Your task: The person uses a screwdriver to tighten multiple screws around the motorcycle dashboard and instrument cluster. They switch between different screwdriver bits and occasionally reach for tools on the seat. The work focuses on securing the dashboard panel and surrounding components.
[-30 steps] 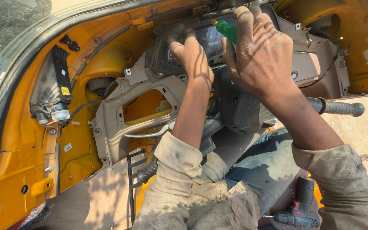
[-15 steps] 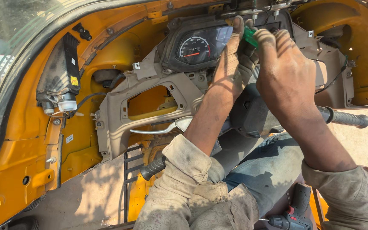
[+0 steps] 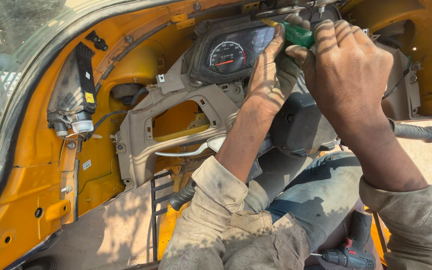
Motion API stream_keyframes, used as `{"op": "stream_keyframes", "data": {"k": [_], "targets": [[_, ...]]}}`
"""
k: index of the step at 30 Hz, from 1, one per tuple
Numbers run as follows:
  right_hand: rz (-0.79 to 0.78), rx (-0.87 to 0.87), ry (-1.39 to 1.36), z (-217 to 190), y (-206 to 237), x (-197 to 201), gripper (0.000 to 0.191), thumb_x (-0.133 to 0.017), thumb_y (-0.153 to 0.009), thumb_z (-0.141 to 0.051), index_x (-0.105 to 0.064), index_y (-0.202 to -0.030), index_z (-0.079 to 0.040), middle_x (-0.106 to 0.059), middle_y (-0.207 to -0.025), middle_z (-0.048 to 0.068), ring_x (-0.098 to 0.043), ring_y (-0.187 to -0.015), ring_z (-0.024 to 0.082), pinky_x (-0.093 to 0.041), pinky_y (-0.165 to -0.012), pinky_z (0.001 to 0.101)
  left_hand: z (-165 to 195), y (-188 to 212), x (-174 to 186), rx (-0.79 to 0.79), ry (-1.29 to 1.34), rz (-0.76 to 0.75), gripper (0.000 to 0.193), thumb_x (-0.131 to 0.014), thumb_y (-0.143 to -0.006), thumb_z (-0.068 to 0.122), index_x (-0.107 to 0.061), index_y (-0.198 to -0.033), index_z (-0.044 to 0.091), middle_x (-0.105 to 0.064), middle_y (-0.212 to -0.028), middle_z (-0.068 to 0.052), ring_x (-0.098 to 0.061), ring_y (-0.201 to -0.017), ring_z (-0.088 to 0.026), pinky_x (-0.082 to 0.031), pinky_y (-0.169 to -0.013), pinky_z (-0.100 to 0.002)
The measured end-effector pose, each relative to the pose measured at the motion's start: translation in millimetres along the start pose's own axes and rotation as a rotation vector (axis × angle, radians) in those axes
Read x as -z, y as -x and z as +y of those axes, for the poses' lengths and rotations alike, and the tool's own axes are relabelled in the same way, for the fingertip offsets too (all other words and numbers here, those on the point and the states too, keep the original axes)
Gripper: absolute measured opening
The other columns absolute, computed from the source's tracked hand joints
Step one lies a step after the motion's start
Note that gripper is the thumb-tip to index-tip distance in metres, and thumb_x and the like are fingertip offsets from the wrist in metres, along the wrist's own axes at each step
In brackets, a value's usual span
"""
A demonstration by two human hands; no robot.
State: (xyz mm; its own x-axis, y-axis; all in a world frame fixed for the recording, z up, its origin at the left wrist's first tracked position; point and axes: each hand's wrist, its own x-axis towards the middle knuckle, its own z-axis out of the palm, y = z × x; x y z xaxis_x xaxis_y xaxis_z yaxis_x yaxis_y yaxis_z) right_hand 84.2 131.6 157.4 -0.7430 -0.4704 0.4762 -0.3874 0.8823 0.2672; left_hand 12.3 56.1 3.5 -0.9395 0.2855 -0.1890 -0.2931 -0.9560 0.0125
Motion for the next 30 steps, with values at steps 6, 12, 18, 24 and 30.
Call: {"op": "stream_keyframes", "data": {"k": [6,12,18,24,30], "targets": [[0.084,0.07,0.061,-4,-1,0,0.034,-0.077,-0.105,-0.027,-0.069,-0.115,0.004,-0.064,-0.083,0.007,-0.067,-0.074,0.022,-0.051,-0.055,0.0329,-1,7,-6,0.019,0.014,-0.063,0.03,-0.071,-0.097,0.031,-0.07,-0.114,0.006,-0.074,-0.099,-0.001,-0.067,-0.08,-0.006,-0.056,-0.07,-0.017],[0.109,0.09,0.012,-3,1,-6,0.027,-0.07,-0.097,-0.016,-0.065,-0.116,0.003,-0.067,-0.091,0.011,-0.069,-0.085,0.025,-0.054,-0.062,0.032,1,8,-2,0.006,-0.036,-0.032,0.032,-0.069,-0.1,0.033,-0.069,-0.118,0.006,-0.074,-0.103,-0.001,-0.068,-0.084,-0.005,-0.056,-0.072,-0.017],[0.024,-0.005,-0.015,-7,3,-3,0.04,-0.079,-0.101,-0.037,-0.067,-0.107,0.0,-0.067,-0.084,0.01,-0.07,-0.075,0.026,-0.053,-0.055,0.0359,-4,2,6,0.001,-0.047,-0.028,0.036,-0.069,-0.103,0.038,-0.069,-0.12,0.007,-0.074,-0.103,0.0,-0.068,-0.083,-0.006,-0.056,-0.069,-0.018],[-0.05,-0.019,-0.007,-8,4,-2,0.033,-0.079,-0.105,-0.027,-0.068,-0.116,0.003,-0.066,-0.081,0.009,-0.069,-0.073,0.024,-0.053,-0.056,0.0373,-6,7,-2,-0.011,-0.025,-0.024,0.038,-0.065,-0.1,0.039,-0.068,-0.122,0.009,-0.075,-0.107,0.001,-0.07,-0.087,-0.005,-0.056,-0.069,-0.016],[0.033,0.049,-0.026,-8,9,-5,0.033,-0.072,-0.087,-0.007,-0.068,-0.118,0.003,-0.069,-0.091,0.014,-0.07,-0.077,0.026,-0.053,-0.054,0.033,-6,9,-4,0.01,0.004,-0.042,0.034,-0.067,-0.104,0.036,-0.067,-0.123,0.008,-0.073,-0.107,0.0,-0.07,-0.089,-0.007,-0.057,-0.07,-0.018]]}}
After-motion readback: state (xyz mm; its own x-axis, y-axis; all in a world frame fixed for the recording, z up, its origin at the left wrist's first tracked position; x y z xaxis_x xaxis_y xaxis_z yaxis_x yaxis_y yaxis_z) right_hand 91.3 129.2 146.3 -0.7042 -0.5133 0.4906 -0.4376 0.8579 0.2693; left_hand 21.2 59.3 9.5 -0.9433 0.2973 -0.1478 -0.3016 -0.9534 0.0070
